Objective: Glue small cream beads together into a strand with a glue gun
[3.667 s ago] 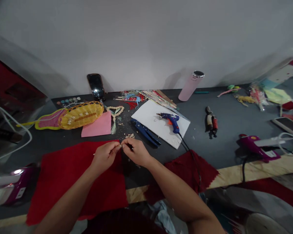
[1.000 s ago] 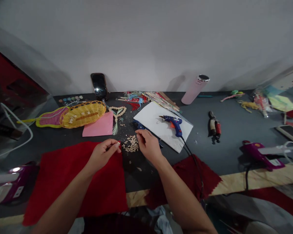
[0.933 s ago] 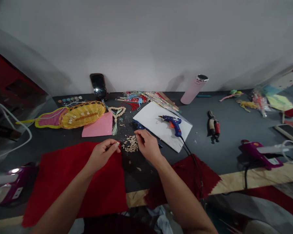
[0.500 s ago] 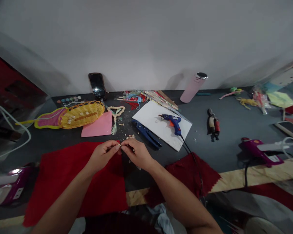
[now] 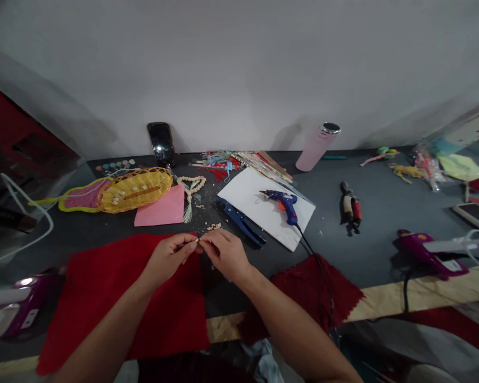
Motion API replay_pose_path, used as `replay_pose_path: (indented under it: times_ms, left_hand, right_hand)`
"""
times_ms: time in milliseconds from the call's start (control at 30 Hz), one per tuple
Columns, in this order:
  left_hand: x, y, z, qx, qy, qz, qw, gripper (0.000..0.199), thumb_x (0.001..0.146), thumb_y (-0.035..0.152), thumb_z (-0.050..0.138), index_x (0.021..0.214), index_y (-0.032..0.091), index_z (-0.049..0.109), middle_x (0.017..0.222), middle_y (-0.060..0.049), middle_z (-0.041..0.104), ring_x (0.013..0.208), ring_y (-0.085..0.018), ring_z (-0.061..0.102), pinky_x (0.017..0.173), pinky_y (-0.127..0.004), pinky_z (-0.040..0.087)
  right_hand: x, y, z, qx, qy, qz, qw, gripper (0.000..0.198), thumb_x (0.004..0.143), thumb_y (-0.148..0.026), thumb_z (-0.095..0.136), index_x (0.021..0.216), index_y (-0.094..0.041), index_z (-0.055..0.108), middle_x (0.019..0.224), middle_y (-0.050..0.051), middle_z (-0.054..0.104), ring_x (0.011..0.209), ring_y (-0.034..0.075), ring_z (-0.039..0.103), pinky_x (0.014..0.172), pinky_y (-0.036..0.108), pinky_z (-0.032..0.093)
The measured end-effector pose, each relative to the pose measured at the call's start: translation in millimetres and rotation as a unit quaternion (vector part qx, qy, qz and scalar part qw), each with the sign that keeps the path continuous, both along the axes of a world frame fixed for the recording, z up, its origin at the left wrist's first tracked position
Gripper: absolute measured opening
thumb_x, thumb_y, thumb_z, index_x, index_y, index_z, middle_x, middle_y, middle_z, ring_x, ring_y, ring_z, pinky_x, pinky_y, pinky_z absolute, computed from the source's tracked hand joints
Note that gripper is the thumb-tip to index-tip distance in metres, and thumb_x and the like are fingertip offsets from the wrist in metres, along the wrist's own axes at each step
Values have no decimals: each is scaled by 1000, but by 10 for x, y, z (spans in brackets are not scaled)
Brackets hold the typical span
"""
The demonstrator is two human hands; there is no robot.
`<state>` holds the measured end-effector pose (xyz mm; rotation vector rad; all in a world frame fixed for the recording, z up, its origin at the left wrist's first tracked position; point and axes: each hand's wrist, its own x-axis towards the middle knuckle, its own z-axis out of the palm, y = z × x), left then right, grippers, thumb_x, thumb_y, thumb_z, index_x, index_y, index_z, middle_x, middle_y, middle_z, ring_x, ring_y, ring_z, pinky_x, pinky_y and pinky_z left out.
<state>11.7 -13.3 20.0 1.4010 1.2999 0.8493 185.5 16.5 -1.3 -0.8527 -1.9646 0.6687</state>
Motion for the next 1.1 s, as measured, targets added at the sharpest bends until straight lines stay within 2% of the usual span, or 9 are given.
replay_pose_path:
  times_ms: [100, 267, 467, 667, 833, 1100]
  left_hand:
    - [1, 5, -16, -12, -24, 2, 1000, 24, 84, 36, 49, 88, 17, 64, 77, -2, 66, 52, -8, 44, 51, -20, 36]
    - [0, -1, -41, -9, -31, 4, 999, 25, 84, 37, 50, 89, 16, 64, 76, -2, 65, 52, -8, 42, 51, -20, 35]
    - [-3, -2, -59, 9, -14, -3, 1000, 24, 84, 36, 50, 88, 17, 64, 77, -2, 65, 54, -9, 47, 53, -21, 37]
    - [19, -1, -28, 23, 7, -3, 1000, 24, 84, 36, 49, 82, 17, 63, 75, -2, 65, 63, -11, 54, 59, -22, 41]
    - [11, -3, 36, 19, 31, 3, 999, 26, 85, 38, 47, 81, 17, 61, 73, -1, 64, 66, -13, 56, 63, -23, 43]
    - [3, -8, 65, 36, 48, -14, 998, 26, 86, 36, 45, 82, 17, 62, 74, -1, 65, 71, -13, 58, 67, -23, 43]
  right_hand:
    - [3, 2, -30, 20, -9, 11, 1000, 14, 84, -15, 52, 92, -22, 61, 87, 5, 65, 83, 15, 60, 76, 30, 50]
    - [-7, 6, -28, 10, 21, 22, 999, 16, 84, -15, 52, 95, -23, 61, 96, 6, 64, 92, 15, 60, 82, 31, 51]
    - [-28, 0, -19, -1, 38, 34, 999, 15, 82, -12, 52, 90, -22, 59, 91, 5, 64, 88, 15, 60, 78, 30, 51]
    - [-28, -33, -11, -33, 13, -2, 999, 15, 80, -16, 55, 94, -21, 56, 86, 4, 63, 76, 14, 60, 67, 26, 51]
    - [-15, -38, 15, -70, 24, 25, 997, 16, 85, -20, 51, 100, -22, 55, 93, 4, 63, 82, 14, 60, 70, 26, 50]
    - [-25, -24, 1, -97, 3, 40, 994, 11, 87, -22, 48, 89, -21, 59, 82, 3, 63, 77, 14, 59, 72, 27, 46]
